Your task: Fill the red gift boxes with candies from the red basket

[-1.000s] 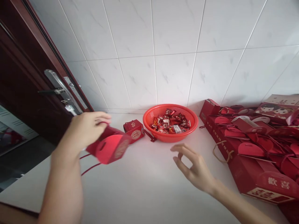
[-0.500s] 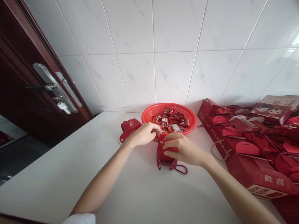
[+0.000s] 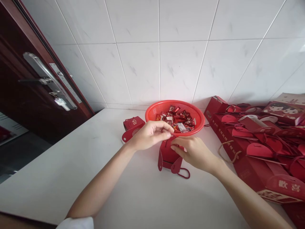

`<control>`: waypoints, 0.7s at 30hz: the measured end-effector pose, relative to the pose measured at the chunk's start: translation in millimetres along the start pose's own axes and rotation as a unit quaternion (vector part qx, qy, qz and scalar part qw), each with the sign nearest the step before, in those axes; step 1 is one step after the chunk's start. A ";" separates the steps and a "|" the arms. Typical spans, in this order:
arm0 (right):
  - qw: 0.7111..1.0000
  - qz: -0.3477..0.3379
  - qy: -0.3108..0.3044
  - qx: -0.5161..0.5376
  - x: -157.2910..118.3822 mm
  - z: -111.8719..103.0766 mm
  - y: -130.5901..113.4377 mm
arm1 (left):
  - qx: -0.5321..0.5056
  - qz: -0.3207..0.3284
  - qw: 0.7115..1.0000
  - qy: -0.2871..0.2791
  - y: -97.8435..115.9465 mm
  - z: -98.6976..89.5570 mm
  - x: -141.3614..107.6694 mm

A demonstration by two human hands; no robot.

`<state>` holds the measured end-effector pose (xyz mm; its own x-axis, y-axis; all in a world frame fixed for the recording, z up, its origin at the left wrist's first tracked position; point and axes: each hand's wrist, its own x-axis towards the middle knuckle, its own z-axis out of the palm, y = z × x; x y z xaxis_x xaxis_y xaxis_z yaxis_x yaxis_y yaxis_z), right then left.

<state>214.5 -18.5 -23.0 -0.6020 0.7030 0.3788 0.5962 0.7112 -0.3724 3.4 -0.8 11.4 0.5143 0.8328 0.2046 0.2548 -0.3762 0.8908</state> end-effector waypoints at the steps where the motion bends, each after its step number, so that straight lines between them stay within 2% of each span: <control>1: 0.999 0.017 0.005 0.044 -0.3 -3.8 0.3 | 0.052 0.019 0.998 -0.012 3.6 3.7 -3.2; 4: 0.979 0.060 0.013 0.192 0.3 -16.2 2.0 | 0.209 0.038 0.977 -0.027 11.6 16.4 -12.9; 7: 0.946 0.099 0.042 0.306 2.7 -24.3 6.7 | 0.287 0.011 0.957 -0.035 13.3 23.7 -19.3; 13: 0.859 0.175 0.074 0.475 8.7 -16.4 25.2 | 0.302 0.006 0.949 -0.086 8.3 16.8 -16.8; 16: 0.815 0.196 0.099 0.536 10.5 -7.3 31.1 | 0.317 -0.025 0.940 -0.123 6.4 16.7 -11.4; 21: 0.766 0.231 0.129 0.586 12.0 1.3 33.8 | 0.327 -0.060 0.935 -0.128 3.1 23.7 -8.9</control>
<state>226.7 14.0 -32.2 -0.2546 0.9641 0.0752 -0.2626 0.0059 -0.9649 19.0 -19.0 2.8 0.6082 0.7917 -0.0584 0.7252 -0.5242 0.4464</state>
